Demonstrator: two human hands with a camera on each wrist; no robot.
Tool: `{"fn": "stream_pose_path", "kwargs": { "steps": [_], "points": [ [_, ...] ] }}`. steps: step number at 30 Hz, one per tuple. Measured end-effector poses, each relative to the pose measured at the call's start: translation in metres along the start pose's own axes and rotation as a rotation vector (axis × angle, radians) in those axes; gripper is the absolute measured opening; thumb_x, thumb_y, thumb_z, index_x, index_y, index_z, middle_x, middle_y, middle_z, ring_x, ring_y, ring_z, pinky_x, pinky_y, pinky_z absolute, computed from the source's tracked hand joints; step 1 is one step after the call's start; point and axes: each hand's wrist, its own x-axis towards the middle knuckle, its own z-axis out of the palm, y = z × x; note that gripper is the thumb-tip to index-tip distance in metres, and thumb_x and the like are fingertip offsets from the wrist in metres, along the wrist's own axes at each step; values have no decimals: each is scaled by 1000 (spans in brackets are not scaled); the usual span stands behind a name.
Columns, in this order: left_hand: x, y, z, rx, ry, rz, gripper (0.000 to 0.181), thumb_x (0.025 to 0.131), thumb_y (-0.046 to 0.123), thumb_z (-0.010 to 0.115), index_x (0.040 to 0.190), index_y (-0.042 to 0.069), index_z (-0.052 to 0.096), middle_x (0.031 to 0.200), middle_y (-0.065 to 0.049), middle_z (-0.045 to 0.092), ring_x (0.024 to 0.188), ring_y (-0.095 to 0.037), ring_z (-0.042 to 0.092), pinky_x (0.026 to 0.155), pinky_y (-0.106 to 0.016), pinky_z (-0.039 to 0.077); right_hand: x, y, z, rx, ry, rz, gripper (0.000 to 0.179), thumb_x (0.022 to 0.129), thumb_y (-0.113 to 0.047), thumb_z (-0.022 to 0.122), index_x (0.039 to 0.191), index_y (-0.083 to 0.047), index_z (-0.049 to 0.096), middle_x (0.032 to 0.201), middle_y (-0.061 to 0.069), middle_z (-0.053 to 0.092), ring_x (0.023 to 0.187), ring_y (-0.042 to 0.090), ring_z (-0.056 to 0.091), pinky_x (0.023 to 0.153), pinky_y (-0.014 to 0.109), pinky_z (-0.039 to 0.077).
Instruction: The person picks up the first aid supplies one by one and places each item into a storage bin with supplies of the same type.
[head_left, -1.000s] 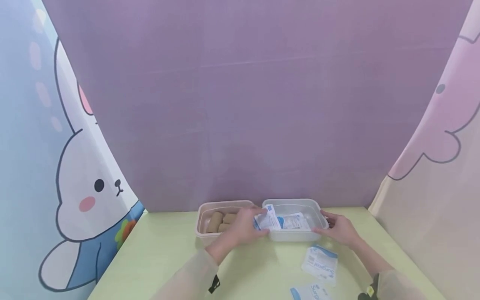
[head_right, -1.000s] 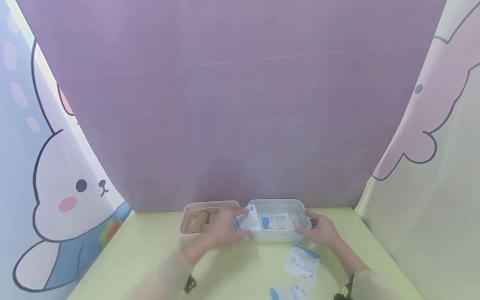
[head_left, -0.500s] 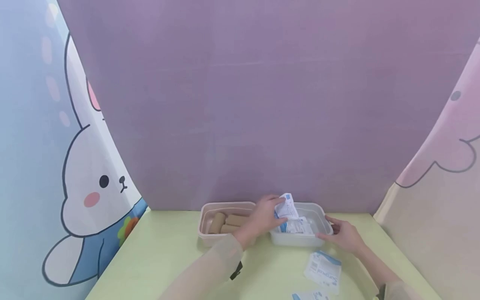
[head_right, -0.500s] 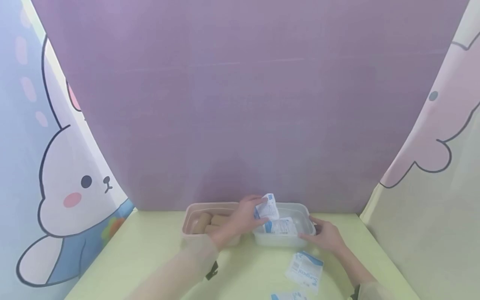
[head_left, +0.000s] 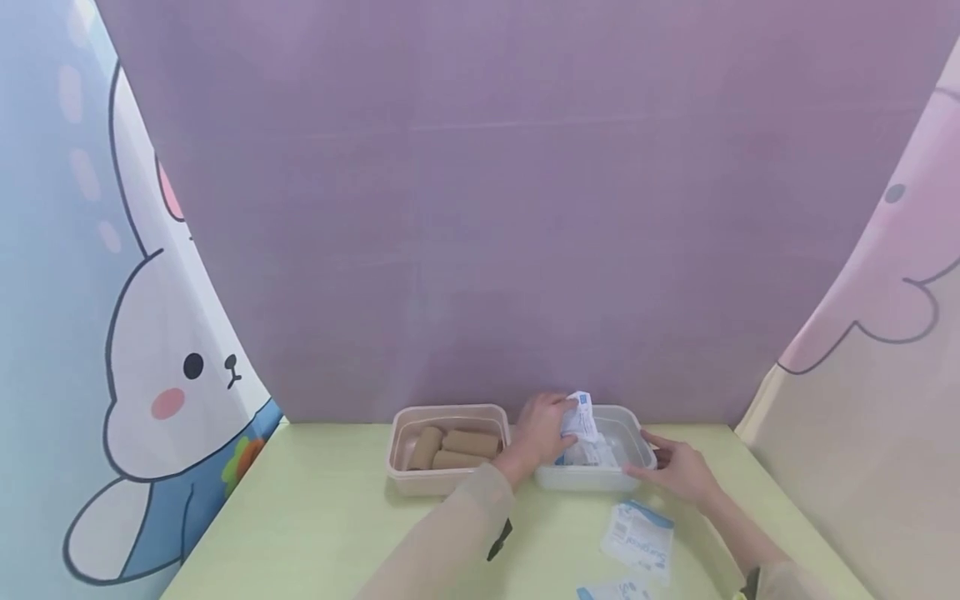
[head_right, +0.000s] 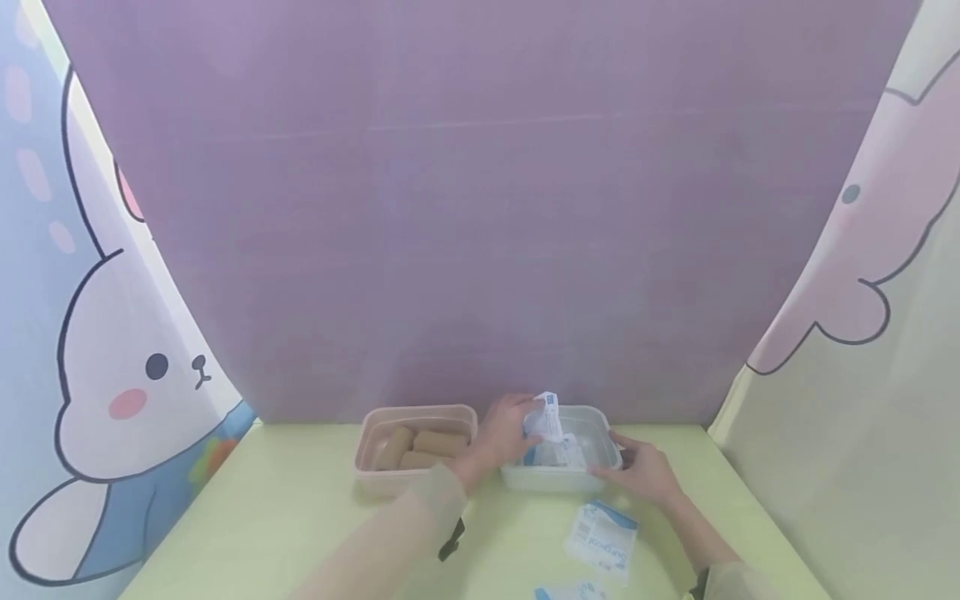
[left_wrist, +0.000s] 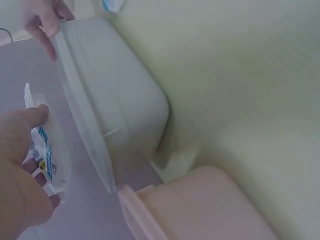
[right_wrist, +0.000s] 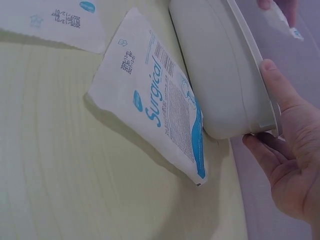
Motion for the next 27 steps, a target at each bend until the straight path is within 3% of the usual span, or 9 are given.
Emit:
{"fn": "stream_pose_path", "kwargs": {
  "steps": [6,10,19,25,27],
  "points": [
    [0,-1,18,8,0,21,60,93,37,82,147,18,64,153,-6,64,144,-25,58,121,-44,47,-2,-2,2,-10,23,4,86,82,-35,93,143,13,57,118,34,74,104,43,79,78,34,67],
    [-2,-2,25,0,-8,10,59,91,37,83,145,18,67,150,-4,66,142,-24,60,121,-41,47,-1,-1,3,0,15,8,87,82,-37,93,145,11,57,118,33,75,104,41,79,77,28,66],
    [-4,-4,33,-133,-163,-110,65,90,33,83,150,19,62,157,-7,60,145,-32,56,124,-45,44,0,1,5,19,16,32,88,81,-35,94,145,11,56,119,34,74,105,41,79,78,28,66],
    [-6,-4,29,-302,-166,-154,72,89,25,84,155,16,57,163,-15,51,149,-37,52,123,-51,45,-1,-4,4,17,10,21,86,82,-34,94,145,11,57,120,33,74,105,41,79,78,29,67],
    [-5,-3,26,-330,-141,-134,70,91,26,82,155,14,56,163,-16,51,150,-37,51,124,-51,44,-2,-6,2,18,13,15,84,82,-32,94,144,12,57,119,33,74,105,42,79,77,29,67]
  ]
}}
